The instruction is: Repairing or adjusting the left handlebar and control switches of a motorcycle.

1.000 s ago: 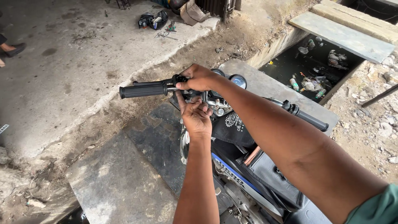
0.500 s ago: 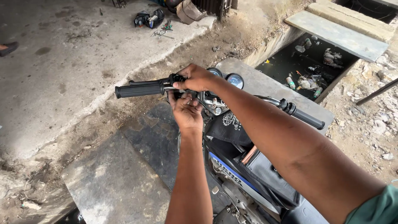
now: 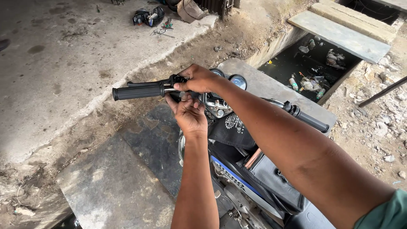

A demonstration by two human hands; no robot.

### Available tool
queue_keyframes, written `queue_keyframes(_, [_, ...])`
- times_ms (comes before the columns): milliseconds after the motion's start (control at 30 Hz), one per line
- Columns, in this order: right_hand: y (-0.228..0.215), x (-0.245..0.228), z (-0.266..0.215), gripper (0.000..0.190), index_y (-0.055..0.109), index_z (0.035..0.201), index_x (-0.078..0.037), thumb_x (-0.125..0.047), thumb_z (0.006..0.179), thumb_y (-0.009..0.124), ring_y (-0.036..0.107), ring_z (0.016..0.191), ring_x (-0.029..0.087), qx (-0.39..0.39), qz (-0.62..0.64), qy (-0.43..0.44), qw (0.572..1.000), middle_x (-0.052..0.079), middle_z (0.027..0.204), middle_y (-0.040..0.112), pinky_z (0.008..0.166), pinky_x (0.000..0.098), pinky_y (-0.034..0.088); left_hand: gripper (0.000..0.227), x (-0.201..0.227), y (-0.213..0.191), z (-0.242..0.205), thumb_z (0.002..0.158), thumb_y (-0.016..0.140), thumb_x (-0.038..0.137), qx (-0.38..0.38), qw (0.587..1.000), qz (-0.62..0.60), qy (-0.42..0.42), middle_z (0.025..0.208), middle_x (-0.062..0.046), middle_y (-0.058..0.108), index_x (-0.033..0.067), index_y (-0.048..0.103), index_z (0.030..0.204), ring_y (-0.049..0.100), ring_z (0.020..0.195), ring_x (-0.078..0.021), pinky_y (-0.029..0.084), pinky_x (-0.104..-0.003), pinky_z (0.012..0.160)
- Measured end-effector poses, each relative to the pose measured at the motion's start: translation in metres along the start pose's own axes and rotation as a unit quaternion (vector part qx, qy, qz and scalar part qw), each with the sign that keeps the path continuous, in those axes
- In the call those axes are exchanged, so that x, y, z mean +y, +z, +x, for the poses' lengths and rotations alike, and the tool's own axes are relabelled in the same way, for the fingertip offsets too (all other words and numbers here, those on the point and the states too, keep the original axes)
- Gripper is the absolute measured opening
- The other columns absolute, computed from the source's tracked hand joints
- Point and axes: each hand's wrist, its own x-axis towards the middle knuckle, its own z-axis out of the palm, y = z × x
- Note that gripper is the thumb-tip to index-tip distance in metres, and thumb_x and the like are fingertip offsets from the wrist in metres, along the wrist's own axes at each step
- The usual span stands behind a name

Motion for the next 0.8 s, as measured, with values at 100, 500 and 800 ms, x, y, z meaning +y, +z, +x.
queue_keyframes(100, [0.003, 0.002, 0.004, 0.062, 0.068, 0.132, -0.017, -0.05, 0.081, 0.079, 0.066, 0.119, 0.022, 0.009, -0.02, 0.011, 1.0, 0.011, 0.127, 0.072, 0.103, 0.0386, 0.048, 0.106, 0.0, 0.017, -0.013, 0.084, 0.058, -0.004, 0.021, 0.997, 0.075, -0.009, 0.08, -0.001, 0.063, 0.0357, 0.002, 0.165, 0.055, 0.054, -0.0099, 0.041, -0.025, 0.042])
queue_keyframes(500, [0.002, 0.001, 0.003, 0.057, 0.072, 0.129, -0.022, -0.05, 0.08, 0.078, 0.072, 0.115, 0.021, 0.008, -0.034, -0.012, 0.999, 0.008, 0.12, 0.078, 0.101, 0.0372, 0.052, 0.109, -0.007, 0.014, -0.02, 0.079, 0.056, -0.006, 0.005, 0.993, 0.107, -0.043, 0.076, -0.001, 0.058, 0.0358, 0.002, 0.165, 0.054, 0.054, -0.0115, 0.042, -0.027, 0.043])
queue_keyframes(800, [0.002, 0.01, 0.003, 0.053, 0.071, 0.13, -0.019, -0.048, 0.085, 0.077, 0.071, 0.113, 0.021, 0.013, -0.061, -0.053, 0.997, 0.008, 0.12, 0.076, 0.1, 0.0373, 0.052, 0.074, 0.016, -0.018, 0.015, 0.085, 0.059, 0.0, -0.086, 0.992, -0.082, -0.043, 0.085, -0.003, 0.062, 0.0196, 0.035, 0.153, 0.058, 0.064, -0.0153, 0.046, -0.029, 0.054])
